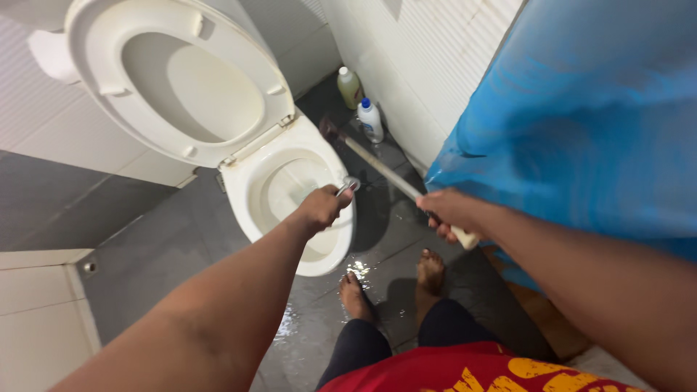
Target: The person scrubs the inside of a white toilet bowl using a long-handled brush while simultaneously rinsing with a handheld bidet sprayer. The person then scrubs the exterior base of the toilet and rinses the floor area around it.
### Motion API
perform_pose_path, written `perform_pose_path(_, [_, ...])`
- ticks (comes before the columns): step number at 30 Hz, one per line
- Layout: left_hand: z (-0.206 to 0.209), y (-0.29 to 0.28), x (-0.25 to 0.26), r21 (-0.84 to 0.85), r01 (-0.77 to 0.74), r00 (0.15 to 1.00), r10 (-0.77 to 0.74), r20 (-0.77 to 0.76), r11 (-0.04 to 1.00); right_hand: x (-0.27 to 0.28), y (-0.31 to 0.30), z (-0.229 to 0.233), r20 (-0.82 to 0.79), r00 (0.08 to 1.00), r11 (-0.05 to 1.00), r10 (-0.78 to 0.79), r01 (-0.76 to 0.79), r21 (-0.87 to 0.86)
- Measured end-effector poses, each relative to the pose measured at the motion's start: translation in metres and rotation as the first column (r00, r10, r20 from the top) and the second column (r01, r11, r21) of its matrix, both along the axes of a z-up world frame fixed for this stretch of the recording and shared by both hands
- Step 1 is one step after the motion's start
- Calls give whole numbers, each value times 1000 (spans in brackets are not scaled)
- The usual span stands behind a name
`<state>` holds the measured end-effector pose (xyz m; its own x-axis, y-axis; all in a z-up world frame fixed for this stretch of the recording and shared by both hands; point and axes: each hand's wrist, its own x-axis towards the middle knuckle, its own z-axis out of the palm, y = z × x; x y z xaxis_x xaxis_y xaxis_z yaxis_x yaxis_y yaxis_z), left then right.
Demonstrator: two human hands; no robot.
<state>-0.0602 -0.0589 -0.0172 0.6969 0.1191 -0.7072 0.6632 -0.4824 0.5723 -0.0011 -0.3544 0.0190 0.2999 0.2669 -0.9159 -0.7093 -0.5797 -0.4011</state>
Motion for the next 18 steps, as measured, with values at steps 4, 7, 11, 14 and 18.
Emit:
perform_pose_path(4, [25, 2, 10, 29, 72, 988, -68, -141, 997, -5, -4, -3, -88, 992, 995, -90, 86, -41])
perform_pose_path(7, [26, -4, 13, 60, 89, 987, -79, -142, 994, -26, -32, -9, -85, 995, 998, -51, 47, -46])
perform_pose_path(11, [2, -4, 23, 92, 131, 986, -120, -113, 987, -33, -42, -22, -103, 993, 999, -51, 49, -23])
perform_pose_path(14, [-19, -4, 40, 211, 342, 911, -378, 163, 916, -12, -22, -42, -49, 999, 999, -24, 26, 32])
perform_pose_path(18, [-26, -11, 51, 112, 230, 972, -233, 12, 967, 5, 1, -75, 32, 991, 990, 132, -133, 48])
